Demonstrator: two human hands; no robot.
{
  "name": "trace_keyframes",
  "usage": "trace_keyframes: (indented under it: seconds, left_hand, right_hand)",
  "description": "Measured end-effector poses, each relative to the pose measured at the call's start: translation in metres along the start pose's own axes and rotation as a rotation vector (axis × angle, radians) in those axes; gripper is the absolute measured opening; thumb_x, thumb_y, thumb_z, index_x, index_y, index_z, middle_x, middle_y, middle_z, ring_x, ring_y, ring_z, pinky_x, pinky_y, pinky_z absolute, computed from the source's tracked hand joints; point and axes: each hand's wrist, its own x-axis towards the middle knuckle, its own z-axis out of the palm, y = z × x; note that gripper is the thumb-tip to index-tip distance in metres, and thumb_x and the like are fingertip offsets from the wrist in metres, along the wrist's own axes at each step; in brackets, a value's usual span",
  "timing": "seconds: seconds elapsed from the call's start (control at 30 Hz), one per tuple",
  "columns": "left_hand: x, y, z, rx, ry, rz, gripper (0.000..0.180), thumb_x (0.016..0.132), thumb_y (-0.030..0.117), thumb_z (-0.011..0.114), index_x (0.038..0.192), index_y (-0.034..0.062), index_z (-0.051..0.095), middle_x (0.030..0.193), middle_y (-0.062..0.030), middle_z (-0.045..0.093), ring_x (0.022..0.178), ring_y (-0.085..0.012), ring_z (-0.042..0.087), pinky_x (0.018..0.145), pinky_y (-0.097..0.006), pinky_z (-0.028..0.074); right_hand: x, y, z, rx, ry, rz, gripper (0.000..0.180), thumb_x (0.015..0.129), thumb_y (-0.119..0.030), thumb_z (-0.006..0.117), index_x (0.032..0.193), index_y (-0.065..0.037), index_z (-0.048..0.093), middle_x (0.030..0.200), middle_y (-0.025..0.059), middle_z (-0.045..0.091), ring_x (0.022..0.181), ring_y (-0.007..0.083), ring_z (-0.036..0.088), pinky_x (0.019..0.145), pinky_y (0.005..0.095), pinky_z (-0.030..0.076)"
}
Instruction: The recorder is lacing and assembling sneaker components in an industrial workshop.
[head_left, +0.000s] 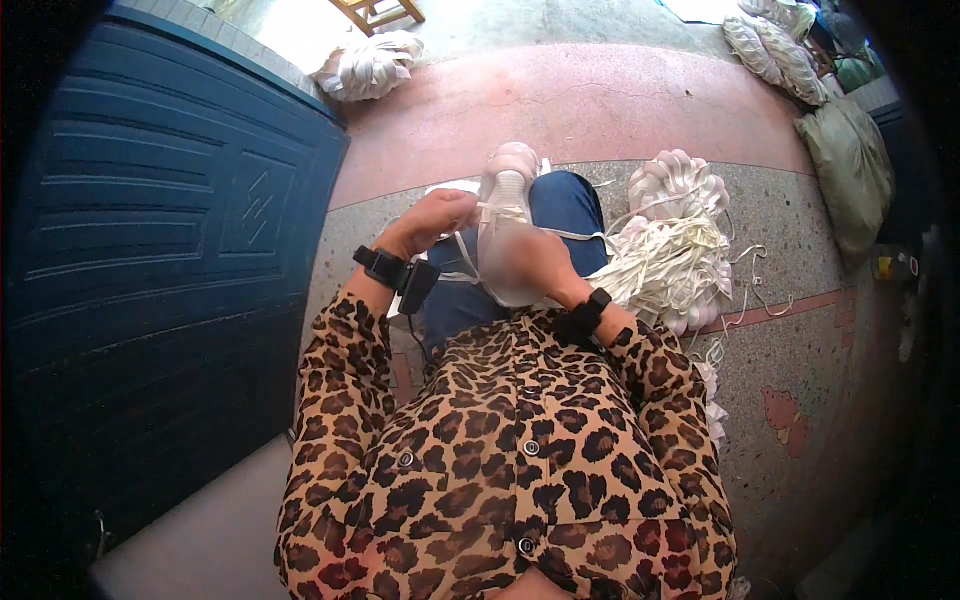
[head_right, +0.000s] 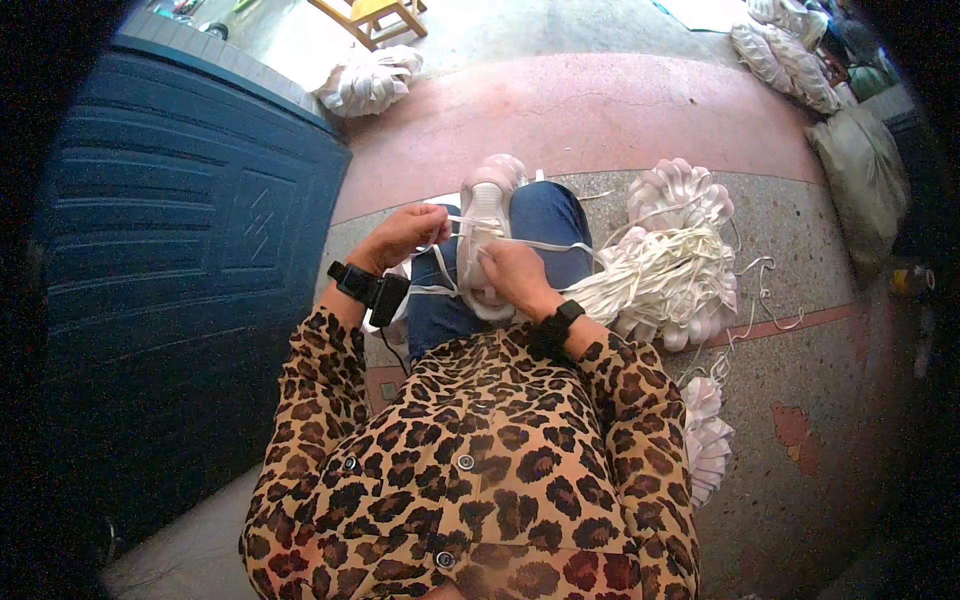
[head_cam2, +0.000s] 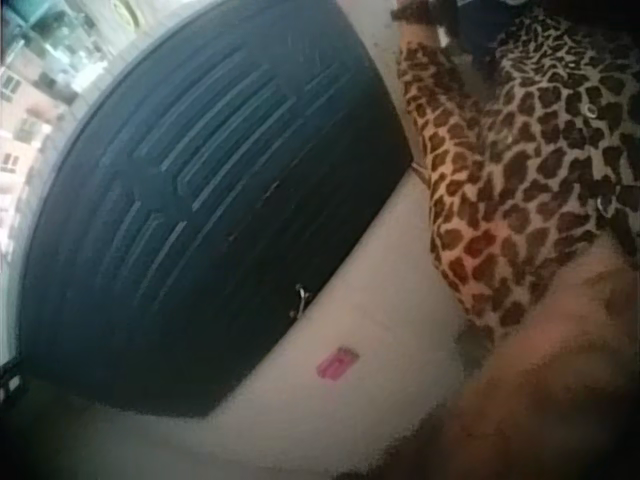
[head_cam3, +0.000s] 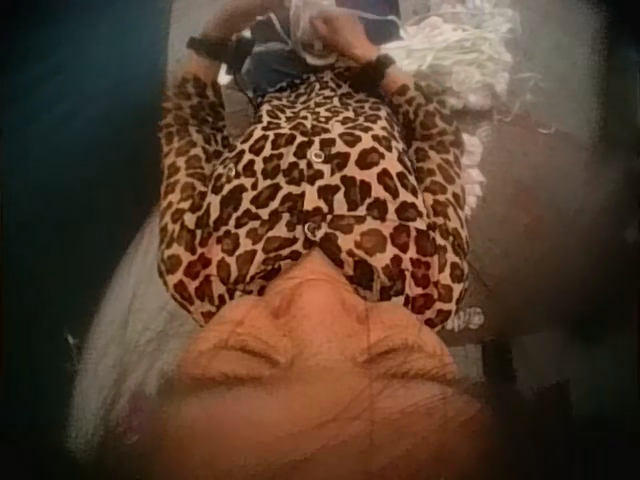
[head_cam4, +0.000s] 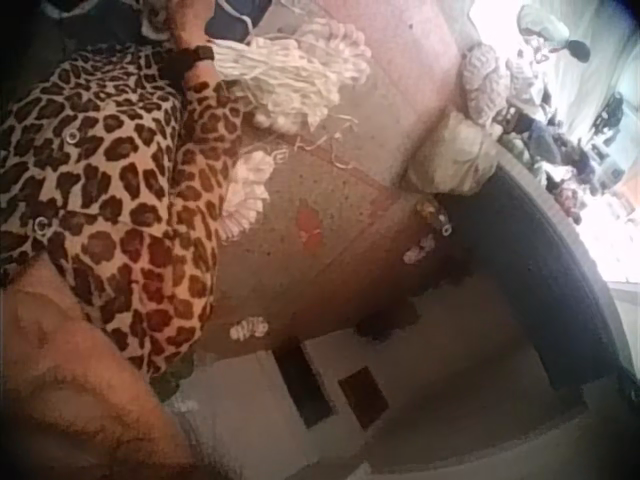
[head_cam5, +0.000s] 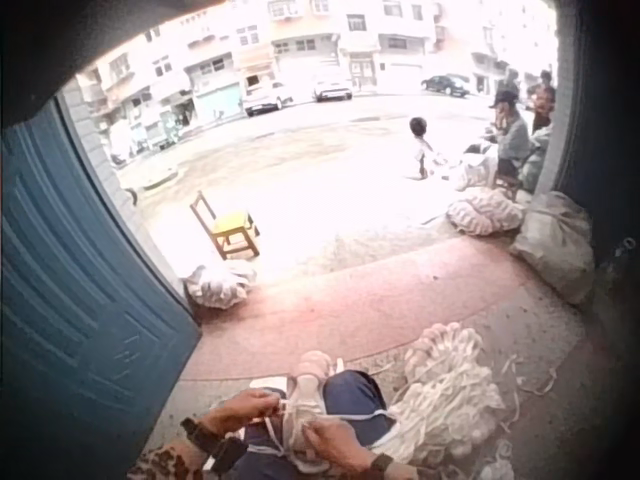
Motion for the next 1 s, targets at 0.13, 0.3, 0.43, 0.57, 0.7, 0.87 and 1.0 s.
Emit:
trace_keyframes:
  seconds: [0.13, 0.3, 0.43, 0.57, 0.7, 0.87, 1.0]
  left_hand:
    - [0.004, -0.005, -0.005, -0.051, 0.071, 0.013, 0.031, 0.102, 0.032, 0.056, 0.084, 0.0089, 0.063, 0.077, 0.0005, 0.063, 0.066, -0.0083, 0.054, 0.064, -0.024, 0.044]
    - [-0.001, -0.019, -0.012, -0.199, 0.074, -0.074, 0.028, 0.100, 0.028, 0.060, 0.079, 0.0092, 0.061, 0.072, 0.0005, 0.061, 0.063, -0.0105, 0.054, 0.060, -0.025, 0.044]
    - [0.000, -0.026, -0.010, -0.370, 0.141, -0.138, 0.026, 0.099, 0.024, 0.060, 0.077, 0.0099, 0.059, 0.070, 0.0007, 0.059, 0.060, -0.0115, 0.054, 0.054, -0.025, 0.043]
    - [0.001, -0.022, -0.007, -0.429, 0.129, -0.130, 0.023, 0.100, 0.023, 0.059, 0.081, 0.0103, 0.057, 0.070, 0.0005, 0.059, 0.061, -0.0123, 0.055, 0.055, -0.026, 0.043]
    - [0.004, -0.025, -0.013, -0.418, 0.063, -0.106, 0.023, 0.103, 0.025, 0.054, 0.084, 0.0103, 0.057, 0.073, -0.0007, 0.061, 0.067, -0.0140, 0.057, 0.062, -0.028, 0.046]
    - [0.003, -0.028, -0.009, -0.406, 0.065, -0.083, 0.028, 0.105, 0.029, 0.050, 0.085, 0.0101, 0.057, 0.076, -0.0012, 0.061, 0.073, -0.0157, 0.058, 0.067, -0.028, 0.047]
    - [0.007, -0.014, -0.007, -0.432, 0.052, -0.068, 0.032, 0.106, 0.031, 0.049, 0.085, 0.0089, 0.059, 0.077, -0.0024, 0.062, 0.074, -0.0162, 0.058, 0.069, -0.029, 0.048]
  right_hand:
    - [0.014, -0.011, 0.010, -0.119, 0.178, -0.060, 0.022, 0.093, -0.026, 0.060, 0.097, -0.006, 0.068, 0.080, 0.0188, 0.069, 0.079, 0.0395, 0.068, 0.069, 0.0485, 0.054]
    - [0.014, -0.020, 0.017, -0.196, 0.112, 0.034, 0.020, 0.093, -0.020, 0.056, 0.103, -0.005, 0.064, 0.083, 0.0234, 0.068, 0.080, 0.0419, 0.068, 0.069, 0.0510, 0.054]
    - [0.019, -0.013, 0.022, -0.139, 0.073, 0.078, 0.021, 0.092, -0.017, 0.053, 0.103, -0.003, 0.064, 0.085, 0.0252, 0.068, 0.081, 0.0437, 0.068, 0.071, 0.0525, 0.054]
    - [0.032, 0.002, 0.024, -0.108, 0.009, 0.104, 0.017, 0.089, -0.014, 0.056, 0.098, -0.002, 0.064, 0.087, 0.0233, 0.070, 0.084, 0.0411, 0.070, 0.075, 0.0503, 0.055]
    - [0.037, -0.011, 0.029, -0.302, -0.026, 0.085, 0.014, 0.086, -0.013, 0.060, 0.093, -0.002, 0.066, 0.089, 0.0217, 0.071, 0.085, 0.0365, 0.071, 0.073, 0.0450, 0.057]
    - [0.031, -0.024, 0.010, -0.447, -0.114, -0.081, 0.013, 0.083, -0.009, 0.063, 0.094, -0.001, 0.065, 0.088, 0.0211, 0.071, 0.083, 0.0334, 0.073, 0.066, 0.0420, 0.058]
    - [0.033, -0.016, 0.006, -0.376, -0.064, -0.074, 0.013, 0.085, -0.010, 0.062, 0.093, -0.001, 0.064, 0.091, 0.0209, 0.071, 0.084, 0.0361, 0.071, 0.068, 0.0448, 0.056]
